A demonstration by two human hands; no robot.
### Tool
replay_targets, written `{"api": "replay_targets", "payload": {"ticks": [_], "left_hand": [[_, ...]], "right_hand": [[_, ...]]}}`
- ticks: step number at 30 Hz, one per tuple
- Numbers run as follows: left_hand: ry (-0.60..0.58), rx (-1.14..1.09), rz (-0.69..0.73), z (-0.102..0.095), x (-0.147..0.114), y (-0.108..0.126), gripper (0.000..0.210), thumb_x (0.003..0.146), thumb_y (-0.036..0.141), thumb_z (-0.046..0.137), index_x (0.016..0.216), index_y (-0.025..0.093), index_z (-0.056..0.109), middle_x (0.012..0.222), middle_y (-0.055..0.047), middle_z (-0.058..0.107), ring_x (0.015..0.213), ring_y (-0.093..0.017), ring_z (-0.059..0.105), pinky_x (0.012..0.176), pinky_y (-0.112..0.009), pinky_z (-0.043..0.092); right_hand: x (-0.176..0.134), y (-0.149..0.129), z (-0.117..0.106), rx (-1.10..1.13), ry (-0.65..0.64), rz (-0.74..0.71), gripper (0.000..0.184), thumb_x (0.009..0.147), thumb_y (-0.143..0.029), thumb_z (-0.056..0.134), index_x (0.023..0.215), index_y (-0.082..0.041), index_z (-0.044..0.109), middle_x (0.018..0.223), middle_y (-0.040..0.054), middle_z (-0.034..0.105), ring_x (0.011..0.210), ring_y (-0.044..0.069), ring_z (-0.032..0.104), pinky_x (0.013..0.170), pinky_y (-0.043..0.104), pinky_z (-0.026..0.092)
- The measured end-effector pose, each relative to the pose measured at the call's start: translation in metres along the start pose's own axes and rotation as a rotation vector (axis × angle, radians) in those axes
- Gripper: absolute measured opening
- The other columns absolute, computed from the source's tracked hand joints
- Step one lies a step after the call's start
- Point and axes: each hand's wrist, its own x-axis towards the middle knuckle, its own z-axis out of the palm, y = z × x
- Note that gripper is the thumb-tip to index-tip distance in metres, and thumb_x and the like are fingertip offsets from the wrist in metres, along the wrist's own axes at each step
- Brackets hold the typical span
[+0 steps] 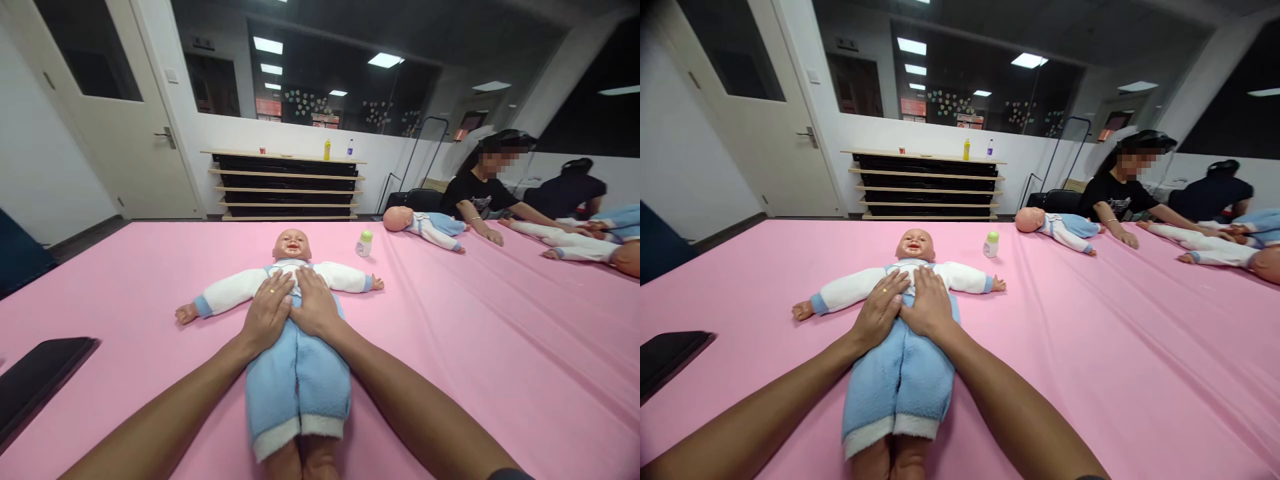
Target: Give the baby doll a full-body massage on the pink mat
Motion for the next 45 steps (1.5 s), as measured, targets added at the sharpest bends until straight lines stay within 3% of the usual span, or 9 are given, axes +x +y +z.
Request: {"api": "replay_targets", "payload": {"ticks": [4, 7, 11, 16, 24, 29, 35, 39, 45], "left_hand": [[-0.078, -0.029, 0.061, -0.007, 0.003, 0.009, 0.040, 0.098, 0.032, 0.036, 0.131, 0.026, 0.058, 0.138, -0.002, 0.057, 0.138, -0.021, 0.041, 0.119, -0.050, 0.025], [-0.082, -0.057, -0.033, -0.006, 0.007, 0.011, 0.041, 0.099, 0.035, 0.033, 0.132, 0.026, 0.057, 0.142, -0.003, 0.054, 0.140, -0.020, 0.037, 0.120, -0.048, 0.024], [-0.020, -0.081, -0.214, 0.002, 0.013, 0.003, 0.049, 0.102, 0.038, 0.021, 0.135, 0.024, 0.054, 0.148, -0.004, 0.047, 0.143, -0.019, 0.033, 0.121, -0.048, 0.023], [0.093, -0.070, -0.268, 0.008, 0.008, 0.000, 0.052, 0.101, 0.041, 0.022, 0.137, 0.017, 0.050, 0.148, -0.010, 0.045, 0.143, -0.020, 0.033, 0.122, -0.047, 0.021], [0.056, 0.076, -0.161, -0.001, 0.004, 0.015, 0.047, 0.100, 0.039, 0.028, 0.138, 0.018, 0.048, 0.150, -0.009, 0.044, 0.143, -0.022, 0.031, 0.119, -0.047, 0.025], [0.000, 0.294, -0.228, -0.009, 0.004, -0.004, 0.051, 0.100, 0.043, 0.026, 0.142, 0.019, 0.043, 0.155, -0.008, 0.036, 0.146, -0.024, 0.025, 0.120, -0.050, 0.017], [-0.073, 0.506, -0.373, -0.019, 0.004, -0.043, 0.060, 0.100, 0.049, 0.016, 0.141, 0.015, 0.044, 0.145, -0.011, 0.049, 0.140, -0.027, 0.036, 0.119, -0.051, 0.015], [-0.066, 0.568, -0.397, -0.017, 0.003, -0.050, 0.062, 0.099, 0.050, 0.016, 0.141, 0.016, 0.045, 0.141, -0.012, 0.054, 0.137, -0.029, 0.039, 0.117, -0.053, 0.013], [0.023, 0.614, -0.385, -0.016, 0.003, -0.052, 0.057, 0.098, 0.048, 0.022, 0.129, 0.014, 0.055, 0.126, -0.015, 0.063, 0.130, -0.033, 0.044, 0.116, -0.056, 0.010]], "right_hand": [[-0.002, 0.007, 0.006, -0.042, 0.035, 0.028, 0.077, 0.078, -0.032, 0.055, 0.146, -0.002, 0.035, 0.152, 0.0216, 0.033, 0.142, 0.033, 0.030, 0.117, 0.053, 0.024], [-0.003, 0.012, 0.010, -0.058, 0.137, -0.059, 0.073, 0.079, -0.032, 0.055, 0.142, 0.001, 0.039, 0.145, 0.0250, 0.041, 0.137, 0.035, 0.037, 0.114, 0.055, 0.030], [-0.002, 0.010, 0.009, 0.001, 0.299, -0.248, 0.052, 0.083, -0.037, 0.059, 0.127, -0.010, 0.055, 0.135, 0.0203, 0.053, 0.129, 0.033, 0.046, 0.111, 0.054, 0.037], [0.000, 0.007, 0.004, 0.075, 0.160, -0.404, 0.036, 0.088, -0.030, 0.054, 0.121, -0.018, 0.062, 0.127, 0.0115, 0.061, 0.123, 0.025, 0.054, 0.110, 0.045, 0.041], [0.011, 0.024, 0.006, -0.072, -0.051, -0.192, 0.058, 0.092, -0.043, 0.047, 0.146, -0.022, 0.042, 0.153, 0.0086, 0.036, 0.143, 0.028, 0.029, 0.117, 0.053, 0.025], [0.011, 0.031, -0.004, -0.093, -0.134, -0.015, 0.063, 0.095, -0.059, 0.037, 0.149, -0.028, 0.035, 0.158, 0.0058, 0.025, 0.147, 0.029, 0.020, 0.117, 0.055, 0.016], [0.010, 0.050, -0.010, -0.084, -0.139, 0.113, 0.066, 0.097, -0.066, 0.019, 0.153, -0.031, 0.025, 0.157, 0.0037, 0.028, 0.147, 0.027, 0.018, 0.118, 0.053, 0.004], [0.011, 0.067, -0.007, -0.138, -0.151, 0.227, 0.065, 0.100, -0.059, 0.010, 0.151, -0.025, 0.031, 0.156, 0.0054, 0.030, 0.147, 0.025, 0.018, 0.118, 0.049, 0.002], [0.014, 0.079, -0.015, -0.243, -0.014, 0.393, 0.059, 0.097, -0.049, 0.033, 0.140, -0.011, 0.049, 0.149, 0.0155, 0.041, 0.143, 0.030, 0.026, 0.118, 0.046, 0.009]]}}
